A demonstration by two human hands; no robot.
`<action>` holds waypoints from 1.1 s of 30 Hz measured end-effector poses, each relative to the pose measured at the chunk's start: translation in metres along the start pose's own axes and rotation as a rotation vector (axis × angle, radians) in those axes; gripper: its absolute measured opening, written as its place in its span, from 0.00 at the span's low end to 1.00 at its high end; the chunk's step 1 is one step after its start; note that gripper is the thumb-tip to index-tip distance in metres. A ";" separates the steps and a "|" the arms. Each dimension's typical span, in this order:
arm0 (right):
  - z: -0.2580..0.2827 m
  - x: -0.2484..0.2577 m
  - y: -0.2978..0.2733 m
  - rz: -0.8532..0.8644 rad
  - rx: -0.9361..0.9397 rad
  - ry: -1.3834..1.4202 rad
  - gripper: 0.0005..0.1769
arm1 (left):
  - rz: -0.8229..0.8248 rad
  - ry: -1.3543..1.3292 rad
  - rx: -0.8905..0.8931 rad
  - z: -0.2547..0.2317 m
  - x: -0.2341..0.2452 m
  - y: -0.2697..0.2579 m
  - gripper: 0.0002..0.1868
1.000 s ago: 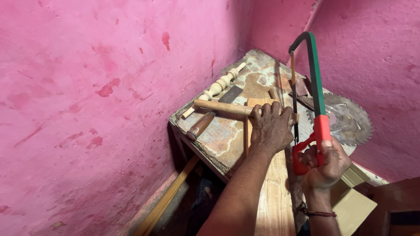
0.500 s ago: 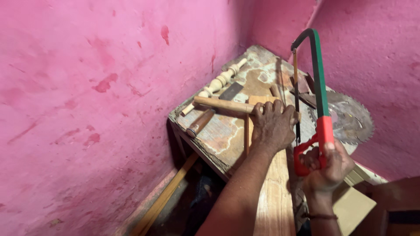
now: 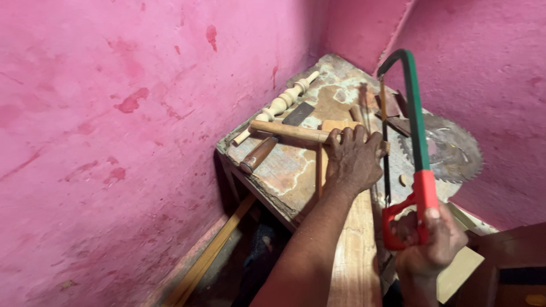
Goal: The person uses a hand saw to cut a cylindrical wooden dowel on a workbench. They hold the dowel with their left hand and saw with their right hand, completing the cut and briefly inspecting the separated piece.
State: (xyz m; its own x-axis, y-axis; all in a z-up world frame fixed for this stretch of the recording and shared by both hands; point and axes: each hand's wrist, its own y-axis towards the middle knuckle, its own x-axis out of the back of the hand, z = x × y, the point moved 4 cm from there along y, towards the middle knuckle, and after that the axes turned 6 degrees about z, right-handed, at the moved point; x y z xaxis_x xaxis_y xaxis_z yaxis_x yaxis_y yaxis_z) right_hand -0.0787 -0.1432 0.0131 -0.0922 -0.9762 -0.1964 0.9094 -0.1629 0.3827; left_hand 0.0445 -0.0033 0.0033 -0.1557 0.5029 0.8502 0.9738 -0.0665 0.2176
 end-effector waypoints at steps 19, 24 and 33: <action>-0.015 0.009 0.003 0.013 0.021 0.059 0.20 | -0.041 0.035 -0.014 -0.001 0.000 -0.002 0.23; -0.038 -0.002 0.044 0.025 0.039 0.117 0.17 | -0.040 0.025 -0.027 -0.001 0.001 0.001 0.22; -0.011 0.003 -0.001 -0.001 0.014 0.005 0.22 | -0.021 0.009 -0.013 -0.002 0.002 -0.004 0.22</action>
State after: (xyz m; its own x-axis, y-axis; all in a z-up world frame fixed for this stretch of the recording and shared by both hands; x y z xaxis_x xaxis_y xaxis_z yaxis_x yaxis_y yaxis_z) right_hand -0.0751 -0.1447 0.0023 -0.0914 -0.9752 -0.2015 0.9036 -0.1662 0.3947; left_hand 0.0404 -0.0032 0.0054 -0.1777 0.4968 0.8495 0.9679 -0.0676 0.2419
